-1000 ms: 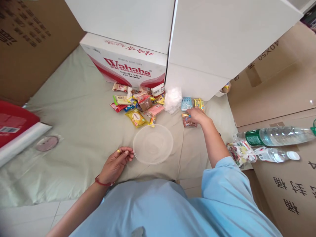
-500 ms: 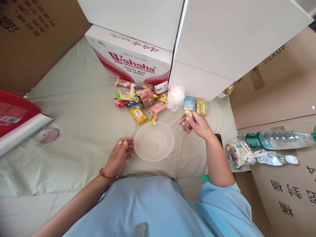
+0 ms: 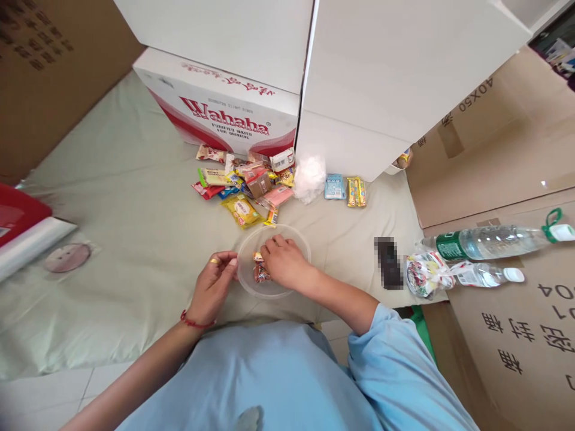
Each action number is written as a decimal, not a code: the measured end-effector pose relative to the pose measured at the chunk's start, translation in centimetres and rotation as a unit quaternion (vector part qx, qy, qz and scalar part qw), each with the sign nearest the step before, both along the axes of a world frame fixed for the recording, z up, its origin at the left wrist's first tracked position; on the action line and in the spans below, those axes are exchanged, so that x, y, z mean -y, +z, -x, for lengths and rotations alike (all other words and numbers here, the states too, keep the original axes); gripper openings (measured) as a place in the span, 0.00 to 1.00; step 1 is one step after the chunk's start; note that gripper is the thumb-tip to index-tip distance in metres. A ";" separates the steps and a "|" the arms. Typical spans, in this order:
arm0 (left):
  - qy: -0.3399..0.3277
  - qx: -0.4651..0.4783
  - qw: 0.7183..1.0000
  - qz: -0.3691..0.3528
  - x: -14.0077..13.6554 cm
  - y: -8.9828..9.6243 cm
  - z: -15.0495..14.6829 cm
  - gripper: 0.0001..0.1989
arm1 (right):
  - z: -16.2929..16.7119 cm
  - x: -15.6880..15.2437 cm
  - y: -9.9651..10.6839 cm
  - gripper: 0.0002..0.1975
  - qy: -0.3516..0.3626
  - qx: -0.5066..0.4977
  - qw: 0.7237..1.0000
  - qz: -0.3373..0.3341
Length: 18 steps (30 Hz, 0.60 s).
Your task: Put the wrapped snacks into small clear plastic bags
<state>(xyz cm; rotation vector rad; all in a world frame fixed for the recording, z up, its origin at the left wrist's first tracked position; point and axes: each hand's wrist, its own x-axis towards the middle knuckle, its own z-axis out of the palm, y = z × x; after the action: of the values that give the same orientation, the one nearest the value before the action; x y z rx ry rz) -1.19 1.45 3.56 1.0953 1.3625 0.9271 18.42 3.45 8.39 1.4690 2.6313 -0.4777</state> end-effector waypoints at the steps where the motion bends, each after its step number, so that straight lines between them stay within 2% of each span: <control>1: 0.006 -0.009 1.000 -0.005 0.2 -0.1 0.4 0.23 | -0.7 -0.3 0.5 0.16 0.000 -0.038 0.999 -0.009; 2: 0.009 -0.024 1.000 -0.012 0.4 -0.4 0.9 0.22 | -1.8 -0.8 1.1 0.16 -0.013 -0.086 0.996 -0.025; 4: 0.006 -0.063 0.997 -0.032 0.8 -0.9 2.0 0.21 | -4.9 -2.8 1.9 0.18 -0.104 -0.178 0.974 -0.089; 5: 0.003 -0.087 0.995 -0.046 1.0 -1.3 2.5 0.20 | -7.0 -4.2 2.0 0.19 -0.186 -0.202 0.952 -0.135; 7: -0.004 -0.133 0.988 -0.075 1.4 -2.1 3.5 0.17 | -11.3 -7.5 1.7 0.21 -0.352 -0.174 0.897 -0.201; 8: -0.007 -0.153 0.984 -0.090 1.5 -2.5 3.9 0.16 | -13.4 -9.3 1.2 0.21 -0.418 -0.133 0.876 -0.201; 10: -0.017 -0.182 0.975 -0.123 1.7 -3.0 4.2 0.14 | -16.7 -12.4 0.0 0.20 -0.506 -0.042 0.851 -0.133; 13: -0.038 -0.195 0.967 -0.161 1.7 -3.1 3.9 0.10 | -18.8 -15.8 -1.7 0.22 -0.559 0.028 0.826 -0.064; 18: -0.060 -0.193 0.965 -0.169 1.5 -2.6 3.4 0.07 | -19.1 -18.2 -2.8 0.22 -0.572 0.004 0.817 -0.070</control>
<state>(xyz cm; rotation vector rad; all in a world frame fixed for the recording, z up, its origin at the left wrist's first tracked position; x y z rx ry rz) -4.58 -0.03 0.94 1.6712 1.4588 0.9071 37.49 21.66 5.58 2.9526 1.4573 -0.3033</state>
